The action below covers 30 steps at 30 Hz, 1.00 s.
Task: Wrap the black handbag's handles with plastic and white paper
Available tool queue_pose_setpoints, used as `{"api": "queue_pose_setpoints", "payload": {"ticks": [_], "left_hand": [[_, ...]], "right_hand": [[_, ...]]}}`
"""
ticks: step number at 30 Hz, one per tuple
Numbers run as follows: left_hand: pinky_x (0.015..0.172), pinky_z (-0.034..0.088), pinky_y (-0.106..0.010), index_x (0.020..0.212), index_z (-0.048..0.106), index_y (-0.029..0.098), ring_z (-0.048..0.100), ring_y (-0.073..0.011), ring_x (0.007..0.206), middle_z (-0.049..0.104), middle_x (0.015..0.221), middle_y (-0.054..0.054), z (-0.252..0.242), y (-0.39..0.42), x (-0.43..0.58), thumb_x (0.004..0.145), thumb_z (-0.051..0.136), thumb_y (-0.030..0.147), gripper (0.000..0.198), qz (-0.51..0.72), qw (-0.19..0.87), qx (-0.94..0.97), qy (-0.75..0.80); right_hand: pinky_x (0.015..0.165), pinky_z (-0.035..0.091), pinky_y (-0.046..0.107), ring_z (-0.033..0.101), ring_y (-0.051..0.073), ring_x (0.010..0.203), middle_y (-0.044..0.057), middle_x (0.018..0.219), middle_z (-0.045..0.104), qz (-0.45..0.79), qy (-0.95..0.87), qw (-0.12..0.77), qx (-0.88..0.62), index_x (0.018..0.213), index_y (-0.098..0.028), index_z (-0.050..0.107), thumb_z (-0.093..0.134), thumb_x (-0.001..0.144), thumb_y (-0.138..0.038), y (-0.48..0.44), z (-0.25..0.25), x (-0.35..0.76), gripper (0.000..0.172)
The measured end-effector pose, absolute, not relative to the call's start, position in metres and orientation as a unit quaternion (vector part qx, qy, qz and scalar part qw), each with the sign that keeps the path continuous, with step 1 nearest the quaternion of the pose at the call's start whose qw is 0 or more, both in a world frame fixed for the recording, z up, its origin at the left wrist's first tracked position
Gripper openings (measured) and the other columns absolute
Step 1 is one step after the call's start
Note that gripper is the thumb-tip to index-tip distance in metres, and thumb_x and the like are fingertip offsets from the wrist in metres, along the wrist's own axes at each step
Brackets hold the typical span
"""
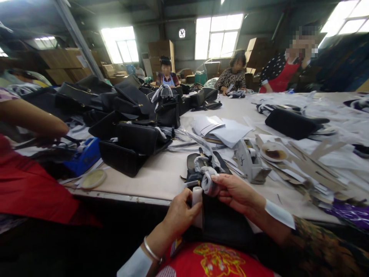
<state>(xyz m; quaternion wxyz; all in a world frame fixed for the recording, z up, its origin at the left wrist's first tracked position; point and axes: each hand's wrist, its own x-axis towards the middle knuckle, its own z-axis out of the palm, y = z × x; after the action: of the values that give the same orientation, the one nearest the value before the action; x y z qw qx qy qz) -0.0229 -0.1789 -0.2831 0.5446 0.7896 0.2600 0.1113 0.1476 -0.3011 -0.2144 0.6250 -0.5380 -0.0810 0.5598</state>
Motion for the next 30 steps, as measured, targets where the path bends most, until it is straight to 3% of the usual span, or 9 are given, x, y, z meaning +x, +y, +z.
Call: {"api": "queue_pose_setpoints", "payload": {"ticks": [3, 5, 12, 19, 24, 27, 30], "left_hand": [[0.066, 0.042, -0.026, 0.1, 0.061, 0.015, 0.06, -0.0172, 0.077, 0.069, 0.088, -0.006, -0.286, -0.177, -0.034, 0.083, 0.069, 0.039, 0.03, 0.115, 0.685, 0.672, 0.258], [0.063, 0.041, -0.024, 0.106, 0.062, 0.014, 0.058, -0.0153, 0.072, 0.07, 0.09, -0.006, -0.285, -0.176, -0.04, 0.084, 0.068, 0.038, 0.033, 0.106, 0.72, 0.635, 0.26], [0.066, 0.043, -0.025, 0.103, 0.068, 0.013, 0.054, -0.0129, 0.07, 0.067, 0.087, -0.006, -0.287, -0.173, -0.059, 0.089, 0.062, 0.031, 0.024, 0.075, 0.686, 0.69, 0.219], [0.046, 0.03, -0.018, 0.105, 0.062, 0.014, 0.039, -0.0071, 0.046, 0.046, 0.055, 0.007, -0.278, -0.176, -0.054, 0.093, 0.06, 0.044, 0.031, 0.123, 0.726, 0.625, 0.259], [0.044, 0.036, -0.019, 0.104, 0.063, 0.014, 0.042, -0.0068, 0.045, 0.057, 0.063, 0.002, -0.242, -0.194, -0.045, 0.089, 0.065, 0.051, 0.04, 0.145, 0.739, 0.615, 0.235], [0.044, 0.036, -0.018, 0.104, 0.065, 0.013, 0.042, -0.0064, 0.045, 0.054, 0.06, 0.004, -0.239, -0.204, -0.04, 0.091, 0.063, 0.049, 0.038, 0.163, 0.733, 0.614, 0.245], [0.045, 0.036, -0.017, 0.104, 0.065, 0.013, 0.041, -0.0063, 0.045, 0.049, 0.055, 0.006, -0.25, -0.211, -0.039, 0.092, 0.061, 0.048, 0.038, 0.178, 0.729, 0.6, 0.277]], "right_hand": [[0.04, 0.013, 0.015, 0.021, 0.002, 0.044, 0.001, 0.061, 0.059, 0.557, -0.055, 0.631, -0.537, 0.079, -0.013, 0.062, 0.078, 0.072, -0.033, -0.298, -0.215, 0.139, 0.026], [0.04, 0.013, 0.015, 0.022, 0.002, 0.045, 0.001, 0.061, 0.059, 0.558, -0.044, 0.634, -0.534, 0.077, -0.014, 0.061, 0.077, 0.073, -0.033, -0.297, -0.217, 0.132, 0.025], [0.04, 0.013, 0.017, 0.023, 0.003, 0.045, -0.001, 0.061, 0.057, 0.545, -0.04, 0.639, -0.541, 0.078, -0.014, 0.062, 0.079, 0.073, -0.037, -0.299, -0.227, 0.115, 0.029], [0.04, 0.012, 0.018, 0.025, 0.002, 0.045, -0.002, 0.062, 0.057, 0.531, -0.075, 0.613, -0.58, 0.078, -0.014, 0.059, 0.081, 0.07, -0.043, -0.302, -0.235, 0.115, 0.037], [0.04, 0.011, 0.018, 0.024, 0.002, 0.042, -0.009, 0.053, 0.042, 0.512, -0.096, 0.6, -0.607, 0.076, -0.016, 0.055, 0.082, 0.066, -0.051, -0.303, -0.239, 0.11, 0.045], [0.04, 0.02, 0.018, 0.031, 0.003, 0.042, -0.008, 0.052, 0.046, 0.502, -0.125, 0.598, -0.613, 0.076, -0.015, 0.059, 0.081, 0.067, -0.055, -0.304, -0.243, 0.098, 0.047], [0.048, 0.04, 0.022, 0.052, 0.01, 0.05, 0.0, 0.061, 0.061, 0.504, -0.159, 0.612, -0.588, 0.08, -0.013, 0.063, 0.076, 0.073, -0.057, -0.304, -0.251, 0.084, 0.046]]}}
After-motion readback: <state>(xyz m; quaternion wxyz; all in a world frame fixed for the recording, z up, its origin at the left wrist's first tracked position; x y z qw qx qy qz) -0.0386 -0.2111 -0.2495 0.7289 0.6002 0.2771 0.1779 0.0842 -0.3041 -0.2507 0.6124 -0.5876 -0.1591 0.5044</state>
